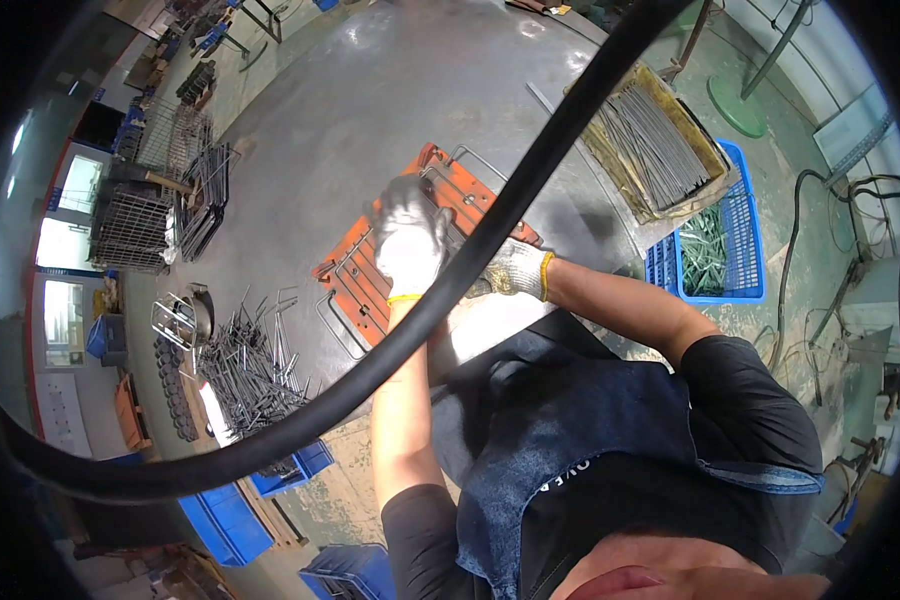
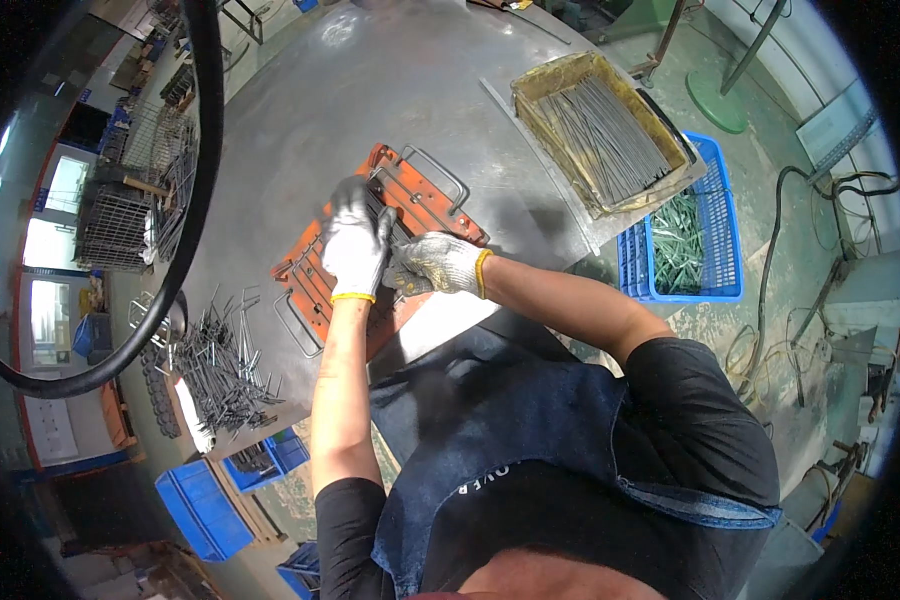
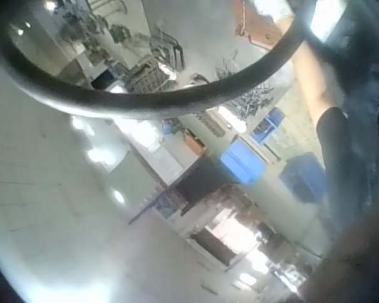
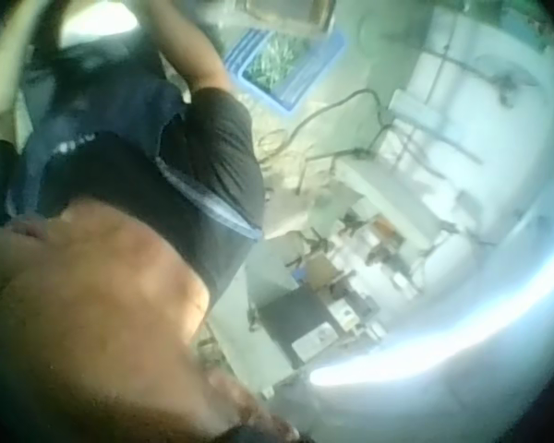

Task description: The person places metal rods into the slots of a jig by hand, sets the completed assembly aside, and arranges bent wire components on the worktable.

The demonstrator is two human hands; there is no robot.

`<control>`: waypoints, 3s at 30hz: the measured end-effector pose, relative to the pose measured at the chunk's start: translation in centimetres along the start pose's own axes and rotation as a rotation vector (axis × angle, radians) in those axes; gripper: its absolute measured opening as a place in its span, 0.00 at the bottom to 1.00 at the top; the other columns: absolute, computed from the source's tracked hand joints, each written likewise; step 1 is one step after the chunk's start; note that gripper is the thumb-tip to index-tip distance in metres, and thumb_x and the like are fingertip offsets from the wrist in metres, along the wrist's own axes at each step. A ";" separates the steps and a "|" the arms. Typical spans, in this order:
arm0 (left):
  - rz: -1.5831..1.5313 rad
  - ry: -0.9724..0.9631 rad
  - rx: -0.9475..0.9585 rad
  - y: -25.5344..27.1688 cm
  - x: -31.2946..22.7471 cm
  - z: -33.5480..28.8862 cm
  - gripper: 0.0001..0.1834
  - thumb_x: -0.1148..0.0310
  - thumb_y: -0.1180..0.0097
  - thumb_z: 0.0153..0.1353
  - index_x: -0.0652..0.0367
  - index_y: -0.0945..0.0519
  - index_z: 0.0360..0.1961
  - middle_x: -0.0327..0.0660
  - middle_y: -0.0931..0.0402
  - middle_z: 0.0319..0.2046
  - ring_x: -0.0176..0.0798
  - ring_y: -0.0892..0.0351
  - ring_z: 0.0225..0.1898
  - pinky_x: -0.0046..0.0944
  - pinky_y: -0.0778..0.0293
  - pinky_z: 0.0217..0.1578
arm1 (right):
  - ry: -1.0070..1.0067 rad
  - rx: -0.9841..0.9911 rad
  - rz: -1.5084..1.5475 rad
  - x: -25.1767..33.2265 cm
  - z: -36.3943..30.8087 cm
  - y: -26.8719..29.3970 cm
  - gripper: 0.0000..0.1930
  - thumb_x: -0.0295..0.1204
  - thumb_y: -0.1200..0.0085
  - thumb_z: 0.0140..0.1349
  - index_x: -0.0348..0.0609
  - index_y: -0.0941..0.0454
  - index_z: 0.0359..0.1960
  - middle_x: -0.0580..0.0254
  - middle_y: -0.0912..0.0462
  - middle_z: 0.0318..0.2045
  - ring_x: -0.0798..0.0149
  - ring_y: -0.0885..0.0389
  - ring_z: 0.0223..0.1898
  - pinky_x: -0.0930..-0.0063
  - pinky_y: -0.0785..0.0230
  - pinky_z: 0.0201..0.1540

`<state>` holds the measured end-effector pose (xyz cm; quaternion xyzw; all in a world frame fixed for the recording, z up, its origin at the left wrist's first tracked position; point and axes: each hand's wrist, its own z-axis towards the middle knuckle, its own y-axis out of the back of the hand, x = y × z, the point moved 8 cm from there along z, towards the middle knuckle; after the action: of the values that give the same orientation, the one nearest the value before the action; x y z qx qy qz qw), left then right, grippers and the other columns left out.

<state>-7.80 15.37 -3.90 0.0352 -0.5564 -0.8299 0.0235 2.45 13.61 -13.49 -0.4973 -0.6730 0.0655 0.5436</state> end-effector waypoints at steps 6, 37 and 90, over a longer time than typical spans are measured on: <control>-0.344 -0.041 0.202 -5.1 0.0 -0.7 0.28 0.48 0.57 0.66 0.44 0.35 0.64 0.46 0.40 0.65 0.52 0.41 0.66 0.46 0.37 0.61 | -0.116 0.442 0.759 -2.2 0.7 -0.2 0.12 0.32 0.56 0.70 0.37 0.25 0.47 0.61 0.19 0.40 0.67 0.18 0.41 0.77 0.23 0.47; -0.181 -0.352 0.193 -2.3 -2.0 -4.6 0.27 0.55 0.56 0.65 0.54 0.35 0.63 0.49 0.38 0.63 0.57 0.45 0.67 0.54 0.51 0.67 | 1.021 -0.866 -1.504 6.6 -1.4 10.2 0.23 0.52 0.61 0.67 0.52 0.25 0.52 0.60 0.17 0.36 0.58 0.18 0.37 0.62 0.27 0.43; -0.017 -0.307 0.359 2.1 4.9 -8.1 0.26 0.59 0.51 0.62 0.55 0.32 0.60 0.49 0.37 0.61 0.54 0.40 0.63 0.52 0.47 0.64 | 1.192 -0.812 -1.873 6.8 -3.1 7.2 0.20 0.37 0.50 0.61 0.46 0.28 0.54 0.56 0.24 0.51 0.54 0.24 0.50 0.62 0.30 0.51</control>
<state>-11.98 6.71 -5.23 -0.0830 -0.6918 -0.7133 -0.0749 9.84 20.84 -12.23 0.1018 -0.3867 -0.8197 0.4101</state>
